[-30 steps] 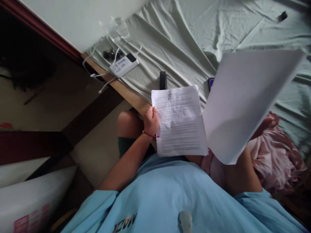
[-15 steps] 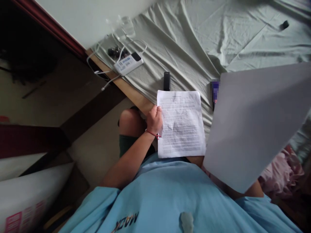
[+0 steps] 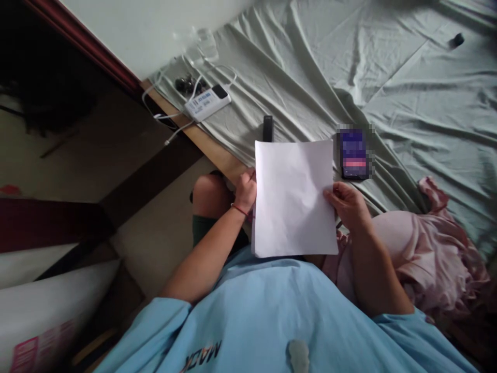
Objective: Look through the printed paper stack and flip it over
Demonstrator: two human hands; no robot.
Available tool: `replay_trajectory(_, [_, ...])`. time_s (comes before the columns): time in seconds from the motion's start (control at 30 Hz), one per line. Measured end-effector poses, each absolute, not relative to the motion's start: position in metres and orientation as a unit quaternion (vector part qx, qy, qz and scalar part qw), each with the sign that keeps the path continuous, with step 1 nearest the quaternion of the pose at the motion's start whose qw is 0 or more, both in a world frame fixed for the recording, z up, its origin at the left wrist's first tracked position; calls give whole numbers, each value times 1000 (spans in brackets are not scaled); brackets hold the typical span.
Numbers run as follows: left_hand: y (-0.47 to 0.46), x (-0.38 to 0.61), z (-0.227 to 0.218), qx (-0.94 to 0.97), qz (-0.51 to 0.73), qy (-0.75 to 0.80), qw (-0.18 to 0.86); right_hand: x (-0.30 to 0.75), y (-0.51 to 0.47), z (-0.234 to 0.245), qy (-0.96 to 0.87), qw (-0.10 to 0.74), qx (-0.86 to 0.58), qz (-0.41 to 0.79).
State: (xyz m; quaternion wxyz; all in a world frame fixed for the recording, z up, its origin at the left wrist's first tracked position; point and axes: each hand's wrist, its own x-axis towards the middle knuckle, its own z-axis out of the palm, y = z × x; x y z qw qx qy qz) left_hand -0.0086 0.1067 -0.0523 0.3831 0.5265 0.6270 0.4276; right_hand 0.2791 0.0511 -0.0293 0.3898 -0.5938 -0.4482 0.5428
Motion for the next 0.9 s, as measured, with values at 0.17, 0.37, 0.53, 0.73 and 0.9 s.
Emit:
replay_trajectory(0.17, [104, -5, -47, 534, 426, 634, 362, 281, 50, -25, -462, 360, -619, 523])
replay_trajectory(0.37, [103, -3, -49, 537, 433, 634, 350, 280, 50, -20, -424, 374, -614, 550])
replay_trajectory(0.53, [101, -2, -49, 535, 435, 636, 346, 276, 49, -20, -405, 374, -600, 580])
replay_trajectory(0.73, [99, 0, -47, 540, 436, 633, 342, 274, 49, -23, -395, 380, -593, 590])
replay_trajectory(0.9, [97, 0, -45, 555, 425, 635, 330, 273, 49, -24, -386, 384, -587, 600])
